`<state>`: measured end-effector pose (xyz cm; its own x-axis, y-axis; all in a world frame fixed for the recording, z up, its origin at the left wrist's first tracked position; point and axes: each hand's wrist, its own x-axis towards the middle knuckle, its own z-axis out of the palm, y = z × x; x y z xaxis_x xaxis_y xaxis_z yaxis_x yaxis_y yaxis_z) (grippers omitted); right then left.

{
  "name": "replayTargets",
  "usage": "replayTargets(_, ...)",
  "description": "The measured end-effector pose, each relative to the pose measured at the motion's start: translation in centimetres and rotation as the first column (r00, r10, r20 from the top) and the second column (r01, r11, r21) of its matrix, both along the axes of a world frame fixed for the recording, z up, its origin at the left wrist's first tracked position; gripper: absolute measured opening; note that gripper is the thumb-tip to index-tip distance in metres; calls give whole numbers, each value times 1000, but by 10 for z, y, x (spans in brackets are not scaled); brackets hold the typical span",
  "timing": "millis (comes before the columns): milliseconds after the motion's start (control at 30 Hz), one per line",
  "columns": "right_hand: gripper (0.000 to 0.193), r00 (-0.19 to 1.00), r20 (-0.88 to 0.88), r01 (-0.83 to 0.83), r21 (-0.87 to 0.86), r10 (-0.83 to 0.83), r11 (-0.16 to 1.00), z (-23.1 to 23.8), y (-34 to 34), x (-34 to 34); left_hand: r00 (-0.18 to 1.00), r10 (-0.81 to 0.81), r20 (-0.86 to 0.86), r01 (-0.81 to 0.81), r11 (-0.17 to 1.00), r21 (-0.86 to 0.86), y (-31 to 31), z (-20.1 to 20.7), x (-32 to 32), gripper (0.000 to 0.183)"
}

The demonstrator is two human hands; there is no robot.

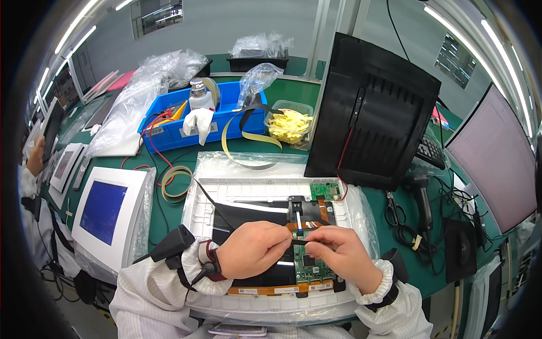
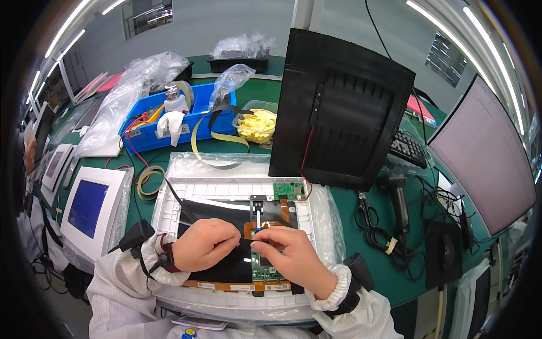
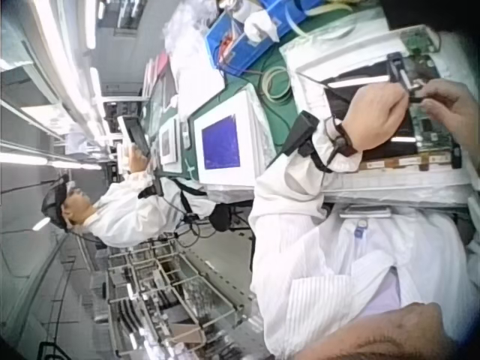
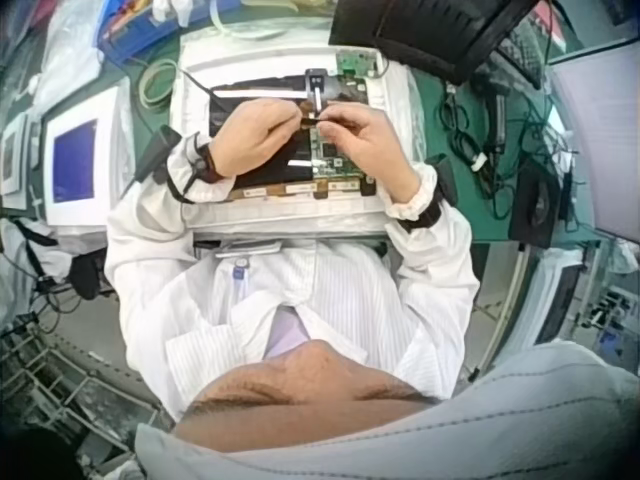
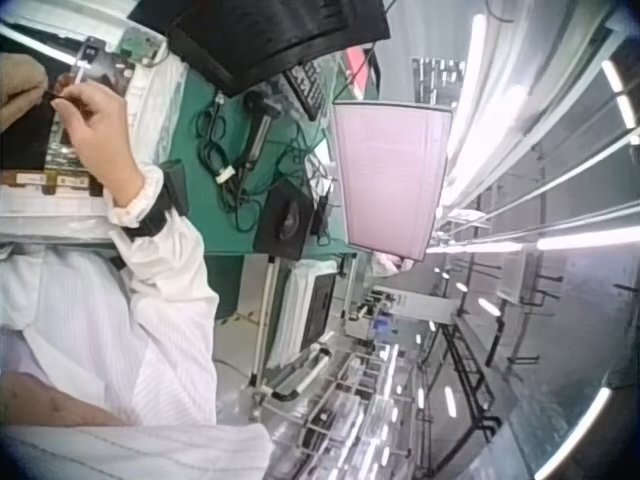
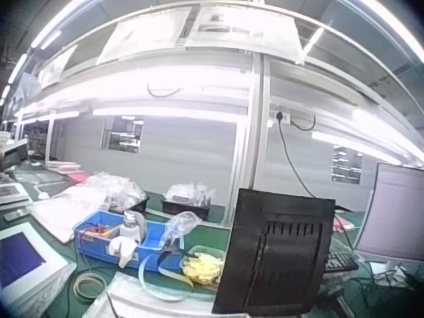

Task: Installing a circuit board and connecting ribbon cables to an electronic display panel at a factory workstation.

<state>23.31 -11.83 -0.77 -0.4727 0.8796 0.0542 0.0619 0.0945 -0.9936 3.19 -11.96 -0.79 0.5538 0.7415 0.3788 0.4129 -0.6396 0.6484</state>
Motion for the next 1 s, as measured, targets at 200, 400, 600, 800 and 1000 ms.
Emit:
replayTargets(200,16,974,212,18,293,-83,956,3,-1,-3,1000,7,-24,-7,1000,-15,-1,2,2,9)
replayTargets(400,15,966,245,3,327,-88,945,3,-1,-3,999,7,-41,-7,1000,-15,-2,0,3,8)
replayTargets(600,13,967,241,-17,394,-86,919,3,-1,-7,997,-44,-60,45,999,10,-3,-1,4,7)
replayTargets(800,11,958,278,-73,469,-68,880,-1,-1,-7,990,-43,-131,41,999,-19,-4,0,4,7)
replayTargets(1000,10,941,331,-101,476,-72,874,2,-4,-10,989,-80,-127,78,997,-22,-4,-1,4,7)
